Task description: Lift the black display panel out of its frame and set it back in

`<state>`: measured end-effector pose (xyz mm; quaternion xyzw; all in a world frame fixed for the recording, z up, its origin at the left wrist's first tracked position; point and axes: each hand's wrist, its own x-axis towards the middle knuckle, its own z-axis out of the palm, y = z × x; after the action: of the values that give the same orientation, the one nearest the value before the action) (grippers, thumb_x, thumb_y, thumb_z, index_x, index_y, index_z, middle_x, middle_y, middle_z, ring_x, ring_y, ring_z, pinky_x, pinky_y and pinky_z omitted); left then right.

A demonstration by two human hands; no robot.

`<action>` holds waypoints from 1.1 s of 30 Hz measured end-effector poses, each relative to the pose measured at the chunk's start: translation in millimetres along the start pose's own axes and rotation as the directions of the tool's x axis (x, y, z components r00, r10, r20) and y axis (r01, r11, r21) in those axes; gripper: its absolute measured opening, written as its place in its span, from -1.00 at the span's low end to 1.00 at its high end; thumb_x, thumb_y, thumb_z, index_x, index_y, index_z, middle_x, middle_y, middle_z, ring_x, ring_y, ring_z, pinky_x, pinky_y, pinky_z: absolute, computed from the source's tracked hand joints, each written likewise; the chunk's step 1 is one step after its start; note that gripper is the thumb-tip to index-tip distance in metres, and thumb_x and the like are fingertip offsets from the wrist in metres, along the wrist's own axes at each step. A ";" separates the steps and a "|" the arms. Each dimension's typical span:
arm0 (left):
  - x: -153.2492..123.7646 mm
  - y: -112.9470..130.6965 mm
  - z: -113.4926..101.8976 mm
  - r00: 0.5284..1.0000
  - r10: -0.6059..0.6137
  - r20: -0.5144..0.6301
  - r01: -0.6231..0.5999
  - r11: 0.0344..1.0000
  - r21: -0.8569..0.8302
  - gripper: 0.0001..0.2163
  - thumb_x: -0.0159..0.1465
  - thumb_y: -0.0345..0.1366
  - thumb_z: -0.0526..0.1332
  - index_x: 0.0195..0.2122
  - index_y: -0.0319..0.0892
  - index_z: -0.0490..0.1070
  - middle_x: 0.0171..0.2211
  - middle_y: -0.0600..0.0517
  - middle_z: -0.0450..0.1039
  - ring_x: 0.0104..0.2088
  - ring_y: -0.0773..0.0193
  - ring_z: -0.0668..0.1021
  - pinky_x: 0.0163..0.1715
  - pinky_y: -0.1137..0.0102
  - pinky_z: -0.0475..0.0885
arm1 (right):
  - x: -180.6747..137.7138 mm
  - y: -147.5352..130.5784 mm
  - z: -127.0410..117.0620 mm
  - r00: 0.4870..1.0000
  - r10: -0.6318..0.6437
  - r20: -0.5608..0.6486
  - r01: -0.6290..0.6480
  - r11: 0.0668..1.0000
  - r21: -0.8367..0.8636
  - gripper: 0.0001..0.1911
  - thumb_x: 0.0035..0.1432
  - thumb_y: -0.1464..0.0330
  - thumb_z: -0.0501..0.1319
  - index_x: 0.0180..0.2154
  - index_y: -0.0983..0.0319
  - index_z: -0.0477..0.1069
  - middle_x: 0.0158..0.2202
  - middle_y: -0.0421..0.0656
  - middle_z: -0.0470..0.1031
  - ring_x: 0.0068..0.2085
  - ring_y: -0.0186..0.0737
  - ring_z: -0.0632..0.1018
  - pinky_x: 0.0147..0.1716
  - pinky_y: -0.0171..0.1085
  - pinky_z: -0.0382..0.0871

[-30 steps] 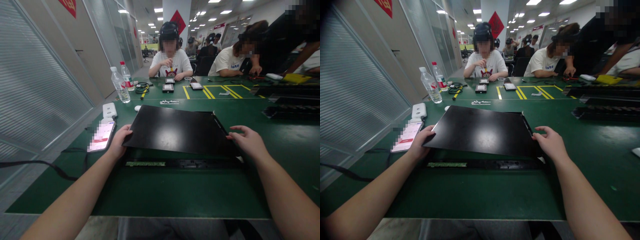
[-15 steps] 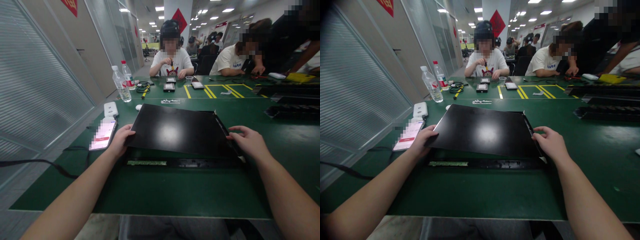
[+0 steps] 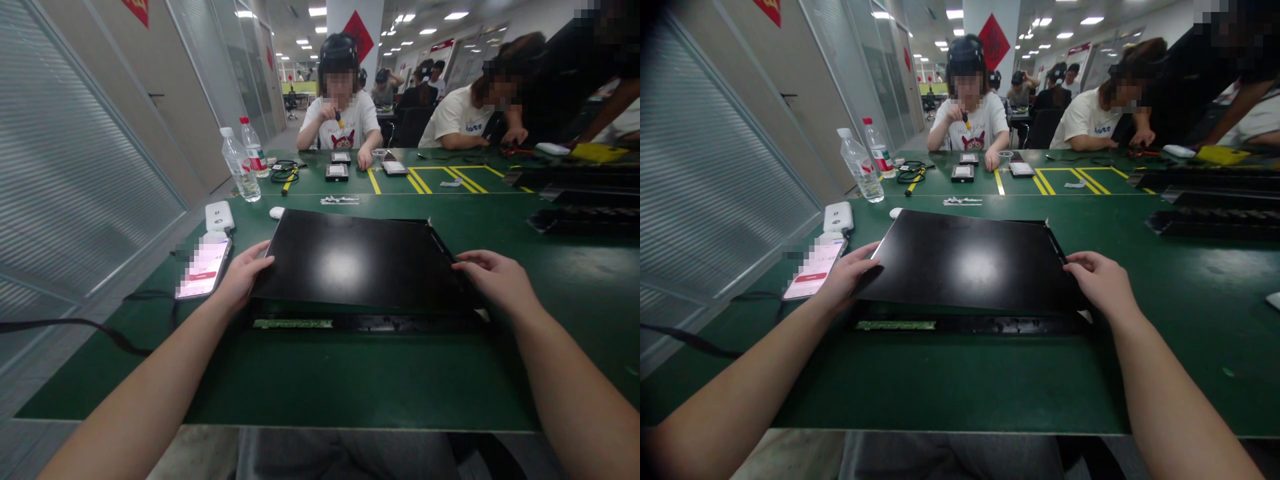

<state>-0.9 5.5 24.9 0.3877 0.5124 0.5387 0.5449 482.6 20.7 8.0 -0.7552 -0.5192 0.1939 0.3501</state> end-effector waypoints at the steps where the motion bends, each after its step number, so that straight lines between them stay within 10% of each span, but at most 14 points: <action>1: -0.4 0.5 0.8 1.000 -0.006 0.002 0.006 1.000 -0.004 -0.44 0.06 -0.39 0.47 0.15 -0.22 0.59 -0.22 -0.10 0.74 -0.28 0.01 0.74 -0.36 0.31 0.60 | 0.6 0.6 0.1 1.000 -0.011 -0.013 0.011 1.000 -0.019 -0.80 0.03 0.20 0.38 -0.27 0.08 0.64 -0.32 -0.10 0.69 -0.33 -0.04 0.59 -0.46 -0.19 0.37; 22: -3.8 2.2 9.0 0.987 0.047 -0.157 -0.029 0.993 0.117 -0.37 0.00 -0.37 0.41 0.18 -0.28 0.58 -0.26 -0.04 0.74 -0.24 0.03 0.72 -0.32 0.36 0.59 | 6.7 7.4 8.5 0.992 -0.018 0.127 0.010 0.998 0.066 -0.66 -0.02 0.17 0.32 -0.18 0.10 0.65 -0.15 -0.06 0.73 -0.17 0.03 0.68 0.00 0.02 0.50; 33: -1.0 -0.7 6.3 0.983 0.086 -0.163 -0.067 0.991 0.120 -0.37 -0.03 -0.33 0.42 0.15 -0.30 0.60 -0.23 -0.07 0.74 -0.18 -0.01 0.71 -0.25 0.33 0.59 | 5.8 2.7 5.6 0.990 -0.038 0.139 0.034 0.999 0.030 -0.70 -0.01 0.20 0.33 -0.21 0.11 0.67 -0.19 -0.07 0.71 -0.23 -0.02 0.66 -0.07 -0.03 0.51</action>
<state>5.4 5.2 25.5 0.3909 0.5711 0.5600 0.4556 482.9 27.3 2.6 -0.7254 -0.5532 0.2468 0.3268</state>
